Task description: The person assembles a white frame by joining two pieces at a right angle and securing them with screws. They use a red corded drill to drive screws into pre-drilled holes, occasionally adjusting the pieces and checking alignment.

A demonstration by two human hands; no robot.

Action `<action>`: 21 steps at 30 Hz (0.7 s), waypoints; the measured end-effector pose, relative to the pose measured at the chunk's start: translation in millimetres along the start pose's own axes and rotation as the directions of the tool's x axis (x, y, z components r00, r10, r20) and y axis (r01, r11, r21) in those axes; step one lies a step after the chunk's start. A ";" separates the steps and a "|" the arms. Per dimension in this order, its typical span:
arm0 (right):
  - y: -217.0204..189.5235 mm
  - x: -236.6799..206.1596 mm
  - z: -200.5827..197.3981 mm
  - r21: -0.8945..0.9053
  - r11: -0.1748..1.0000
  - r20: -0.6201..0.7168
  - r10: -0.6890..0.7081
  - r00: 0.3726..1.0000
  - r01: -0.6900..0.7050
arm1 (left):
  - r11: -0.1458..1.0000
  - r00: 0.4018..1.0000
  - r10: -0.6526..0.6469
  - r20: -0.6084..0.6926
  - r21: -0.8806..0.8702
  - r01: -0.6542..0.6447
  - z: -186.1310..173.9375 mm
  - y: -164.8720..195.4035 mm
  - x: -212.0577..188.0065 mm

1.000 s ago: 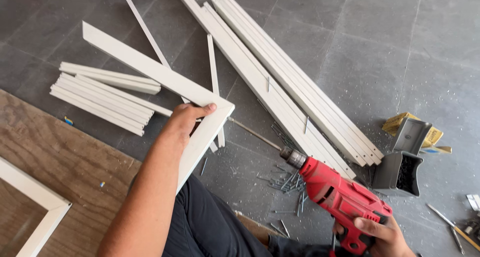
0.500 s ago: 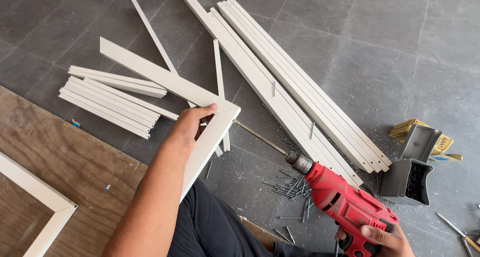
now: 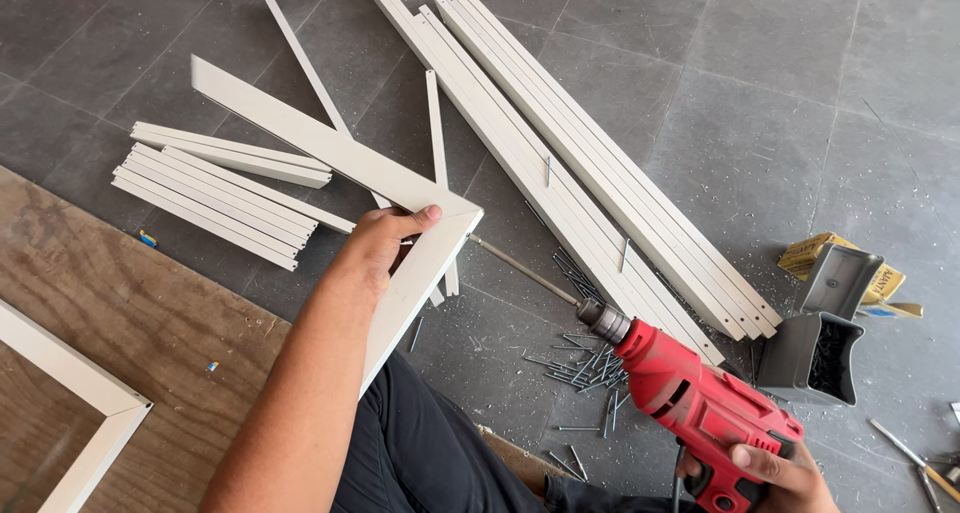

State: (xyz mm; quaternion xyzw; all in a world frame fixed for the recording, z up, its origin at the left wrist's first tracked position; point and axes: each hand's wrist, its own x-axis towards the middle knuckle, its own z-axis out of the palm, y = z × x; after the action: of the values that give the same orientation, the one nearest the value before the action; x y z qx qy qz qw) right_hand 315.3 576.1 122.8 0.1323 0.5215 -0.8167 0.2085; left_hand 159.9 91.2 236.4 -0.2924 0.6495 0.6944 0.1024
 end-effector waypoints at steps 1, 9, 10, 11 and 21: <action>-0.2 -0.7 0.1 0.067 0.998 0.060 -0.004 0.998 0.000 | 1.000 1.000 0.003 0.013 0.001 -0.003 0.0 0.3 -0.4; -11.5 -0.6 7.9 -0.142 0.984 0.134 -0.090 0.987 0.109 | 0.995 0.996 0.093 0.004 0.038 -0.093 -1.6 -7.1 9.4; -12.6 -0.4 10.0 -0.161 0.981 0.143 -0.081 0.986 0.104 | 0.996 0.997 0.079 0.009 0.047 -0.079 -1.2 -7.0 10.3; -14.4 -0.8 10.9 -0.160 0.984 0.093 -0.066 0.994 0.081 | 0.995 0.996 0.088 0.004 0.041 -0.088 0.2 -7.4 10.7; -9.2 6.6 13.5 -0.121 0.985 0.169 -0.100 0.981 0.122 | 0.993 0.992 0.105 -0.063 0.064 -0.101 3.5 -6.9 11.2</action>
State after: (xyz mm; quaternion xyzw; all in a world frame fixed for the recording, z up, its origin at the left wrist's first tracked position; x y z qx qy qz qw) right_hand 305.2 565.9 132.9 0.0222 0.5617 -0.7993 0.2124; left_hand 153.5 92.8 224.5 -0.2779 0.6874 0.6689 0.0536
